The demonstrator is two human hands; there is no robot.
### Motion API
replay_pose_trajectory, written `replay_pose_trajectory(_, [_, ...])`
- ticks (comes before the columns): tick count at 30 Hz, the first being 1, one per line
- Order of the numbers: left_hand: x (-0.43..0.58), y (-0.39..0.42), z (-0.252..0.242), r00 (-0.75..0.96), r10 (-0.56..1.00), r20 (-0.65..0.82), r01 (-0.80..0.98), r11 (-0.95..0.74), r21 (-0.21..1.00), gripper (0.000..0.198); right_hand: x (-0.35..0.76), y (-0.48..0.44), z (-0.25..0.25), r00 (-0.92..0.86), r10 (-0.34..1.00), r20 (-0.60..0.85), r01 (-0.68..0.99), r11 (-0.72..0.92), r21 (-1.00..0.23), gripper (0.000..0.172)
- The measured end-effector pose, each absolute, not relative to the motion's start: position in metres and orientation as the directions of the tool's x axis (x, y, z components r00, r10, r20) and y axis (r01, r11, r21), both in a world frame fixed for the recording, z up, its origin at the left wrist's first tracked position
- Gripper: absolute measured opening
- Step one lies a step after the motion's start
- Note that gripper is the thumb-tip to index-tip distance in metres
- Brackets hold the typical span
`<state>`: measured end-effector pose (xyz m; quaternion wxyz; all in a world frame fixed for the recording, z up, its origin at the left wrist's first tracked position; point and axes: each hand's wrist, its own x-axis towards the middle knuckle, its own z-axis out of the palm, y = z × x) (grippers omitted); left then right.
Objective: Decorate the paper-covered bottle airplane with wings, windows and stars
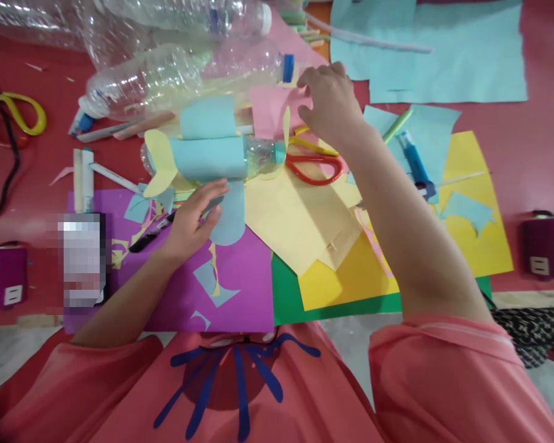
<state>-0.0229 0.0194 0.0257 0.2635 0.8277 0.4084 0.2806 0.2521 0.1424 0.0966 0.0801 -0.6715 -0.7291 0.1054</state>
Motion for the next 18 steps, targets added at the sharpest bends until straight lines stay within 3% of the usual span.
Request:
replay_pose_trajectory(4, [-0.024,0.022,0.024,0.5,0.835,0.23,0.549,-0.511,0.662,0.045,0.26,0.146,0.099,-0.099,0.995,-0.003,0.968,0.095,-0.234,0.027])
replay_pose_trajectory(10, [-0.025,0.023,0.023,0.522,0.829,0.204,0.557,-0.511,0.654,0.048,0.266,0.152,0.097,-0.135,0.991,0.0,0.952,0.129,-0.278,0.046])
replay_pose_trajectory(14, [-0.024,0.023,0.023,0.57,0.801,0.186,0.548,-0.539,0.639,0.05,0.263,0.153,0.095,-0.158,0.987,-0.018,0.95,0.147,-0.275,0.021])
replay_pose_trajectory(18, [-0.023,0.023,0.02,0.618,0.769,0.162,0.558,-0.575,0.598,0.056,0.263,0.126,0.095,-0.123,0.987,0.099,0.947,0.146,-0.286,0.016])
